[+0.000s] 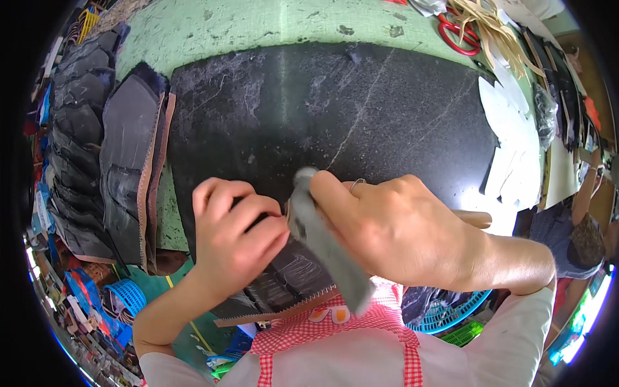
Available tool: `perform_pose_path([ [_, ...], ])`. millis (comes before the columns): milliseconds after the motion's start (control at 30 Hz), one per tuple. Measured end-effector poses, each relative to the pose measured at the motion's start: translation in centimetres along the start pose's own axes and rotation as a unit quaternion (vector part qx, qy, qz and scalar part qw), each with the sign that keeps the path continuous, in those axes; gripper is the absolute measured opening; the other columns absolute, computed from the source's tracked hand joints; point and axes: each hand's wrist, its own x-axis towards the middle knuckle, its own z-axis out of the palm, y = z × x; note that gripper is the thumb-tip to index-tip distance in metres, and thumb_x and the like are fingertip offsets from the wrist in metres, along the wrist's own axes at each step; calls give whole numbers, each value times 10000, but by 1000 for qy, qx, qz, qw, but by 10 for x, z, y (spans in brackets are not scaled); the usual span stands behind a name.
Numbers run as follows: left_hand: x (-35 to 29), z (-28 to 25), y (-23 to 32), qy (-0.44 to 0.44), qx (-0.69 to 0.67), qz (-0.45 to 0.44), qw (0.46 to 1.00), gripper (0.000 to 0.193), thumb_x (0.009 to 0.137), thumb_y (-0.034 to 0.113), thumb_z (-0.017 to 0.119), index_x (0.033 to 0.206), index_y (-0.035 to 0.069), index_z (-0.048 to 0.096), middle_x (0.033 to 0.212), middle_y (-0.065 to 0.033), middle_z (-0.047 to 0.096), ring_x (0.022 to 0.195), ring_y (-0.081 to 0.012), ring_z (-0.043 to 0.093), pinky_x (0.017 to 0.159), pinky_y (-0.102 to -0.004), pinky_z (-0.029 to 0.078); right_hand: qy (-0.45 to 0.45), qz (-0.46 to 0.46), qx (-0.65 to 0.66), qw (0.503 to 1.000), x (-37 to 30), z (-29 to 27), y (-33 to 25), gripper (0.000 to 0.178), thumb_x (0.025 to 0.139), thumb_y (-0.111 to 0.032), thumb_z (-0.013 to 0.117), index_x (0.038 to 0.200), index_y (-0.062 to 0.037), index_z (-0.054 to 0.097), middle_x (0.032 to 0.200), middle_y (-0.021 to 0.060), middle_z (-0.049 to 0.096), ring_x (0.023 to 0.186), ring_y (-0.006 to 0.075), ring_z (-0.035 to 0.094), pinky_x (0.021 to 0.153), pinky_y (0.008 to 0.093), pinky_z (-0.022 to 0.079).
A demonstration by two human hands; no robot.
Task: Hammering the edges of shoe upper components on a workbench in a factory.
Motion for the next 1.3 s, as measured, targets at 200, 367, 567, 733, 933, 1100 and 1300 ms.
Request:
perform_pose_path([
  [200, 3, -20, 1, -32, -3, -66, 997, 273, 652, 174, 851, 913, 192, 773, 986, 45, 651, 973, -231, 561, 894, -443, 396, -72, 43, 42, 996, -2, 0, -13, 273, 903, -128, 652, 1069, -3, 475, 707, 175, 665, 646, 378, 706, 543, 458, 560],
  [367, -15, -6, 3, -12, -89, -90, 992, 236, 673, 150, 883, 871, 179, 758, 1006, 39, 662, 984, -246, 568, 908, -442, 387, 5, 19, 50, 999, 3, -5, -5, 294, 900, -149, 652, 1071, 14, 477, 727, 205, 658, 662, 405, 694, 539, 460, 550],
  [567, -14, -12, 13, -27, -38, -46, 998, 154, 771, 139, 774, 923, 128, 757, 954, -1, 643, 964, -237, 592, 911, -458, 412, -24, -11, 14, 1000, 9, -1, -13, 217, 944, -114, 618, 1072, 11, 495, 662, 156, 632, 596, 347, 694, 492, 449, 540],
  [733, -14, -20, -3, -25, -33, -31, 999, 211, 643, 164, 818, 829, 145, 721, 980, 27, 669, 961, -246, 582, 896, -465, 399, -97, 30, -16, 995, 0, 9, -31, 210, 941, -108, 636, 1033, -18, 470, 679, 164, 650, 619, 348, 706, 497, 469, 538],
  [933, -25, -22, -7, -31, 3, 36, 999, 201, 682, 192, 850, 866, 195, 770, 956, 51, 664, 964, -231, 570, 923, -447, 396, -23, 9, 5, 1000, 13, 7, -24, 211, 971, -139, 601, 1036, -6, 451, 717, 186, 672, 646, 410, 696, 519, 502, 535],
  [1100, -20, -43, -28, -102, -92, -49, 989, 193, 662, 194, 802, 850, 204, 757, 926, 41, 638, 996, -237, 586, 910, -477, 435, -99, 33, 47, 993, 16, 12, -32, 217, 951, -132, 612, 1018, -5, 450, 671, 198, 657, 618, 424, 685, 536, 516, 542],
  [1300, -26, -41, -25, -72, -29, 44, 996, 269, 629, 186, 863, 879, 210, 764, 929, 36, 645, 975, -241, 572, 901, -455, 415, -103, 6, 69, 992, 16, 23, -38, 228, 921, -104, 629, 1023, -8, 450, 712, 217, 660, 641, 426, 689, 553, 525, 549],
])
